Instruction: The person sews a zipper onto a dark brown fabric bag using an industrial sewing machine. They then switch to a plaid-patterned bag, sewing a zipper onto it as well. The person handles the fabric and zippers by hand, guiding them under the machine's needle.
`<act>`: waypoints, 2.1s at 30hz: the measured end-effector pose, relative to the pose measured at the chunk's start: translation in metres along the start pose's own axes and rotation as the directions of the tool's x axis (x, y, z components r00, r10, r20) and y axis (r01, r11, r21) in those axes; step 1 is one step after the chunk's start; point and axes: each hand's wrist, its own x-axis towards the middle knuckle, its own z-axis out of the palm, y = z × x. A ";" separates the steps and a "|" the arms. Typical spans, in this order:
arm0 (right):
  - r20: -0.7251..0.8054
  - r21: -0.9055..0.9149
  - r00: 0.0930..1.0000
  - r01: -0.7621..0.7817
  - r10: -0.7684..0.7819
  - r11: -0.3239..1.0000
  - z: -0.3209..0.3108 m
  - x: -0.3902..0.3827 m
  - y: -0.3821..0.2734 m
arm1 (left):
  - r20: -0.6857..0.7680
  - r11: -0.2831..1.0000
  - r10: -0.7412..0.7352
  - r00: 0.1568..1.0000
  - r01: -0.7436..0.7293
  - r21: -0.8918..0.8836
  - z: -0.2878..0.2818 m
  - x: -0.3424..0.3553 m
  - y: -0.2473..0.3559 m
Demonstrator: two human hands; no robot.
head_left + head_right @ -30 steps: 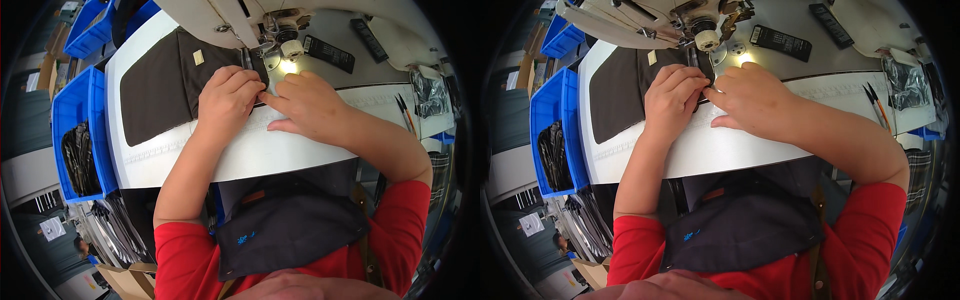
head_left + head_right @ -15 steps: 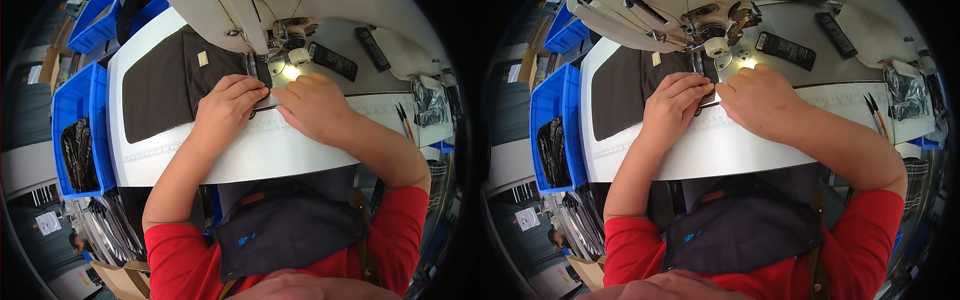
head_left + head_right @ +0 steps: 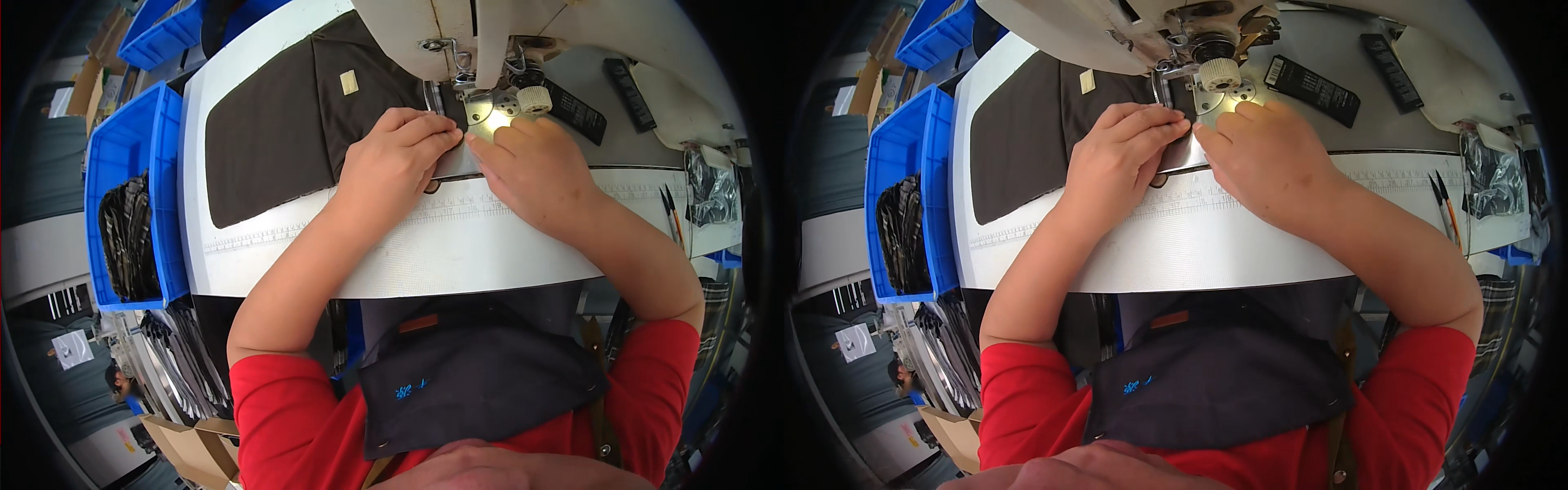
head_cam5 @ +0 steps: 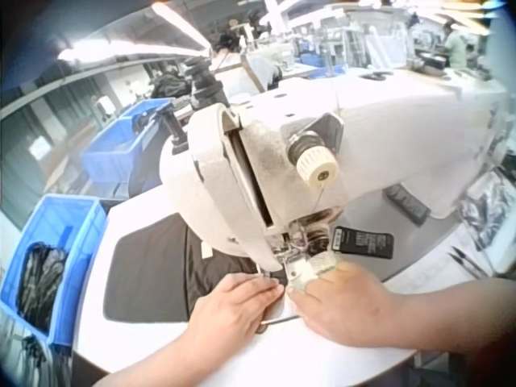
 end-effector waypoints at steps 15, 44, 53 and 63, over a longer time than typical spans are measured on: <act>-0.013 -0.028 0.998 -0.056 0.056 0.998 0.005 0.006 0.005 | -0.036 0.981 -0.037 0.999 0.043 0.188 0.013 0.013 0.000; -0.057 0.113 0.994 -0.081 0.088 0.990 0.005 0.002 0.009 | -0.026 0.964 -0.251 0.968 0.252 0.081 0.010 0.021 0.018; -0.019 0.089 0.998 -0.058 0.060 0.994 0.007 0.001 0.011 | 0.156 0.969 -0.127 0.980 0.155 -0.189 -0.011 0.025 -0.007; -0.020 0.068 0.999 -0.031 0.032 0.997 0.010 0.002 0.008 | 0.210 0.966 -0.036 0.977 0.088 -0.243 -0.018 0.019 -0.017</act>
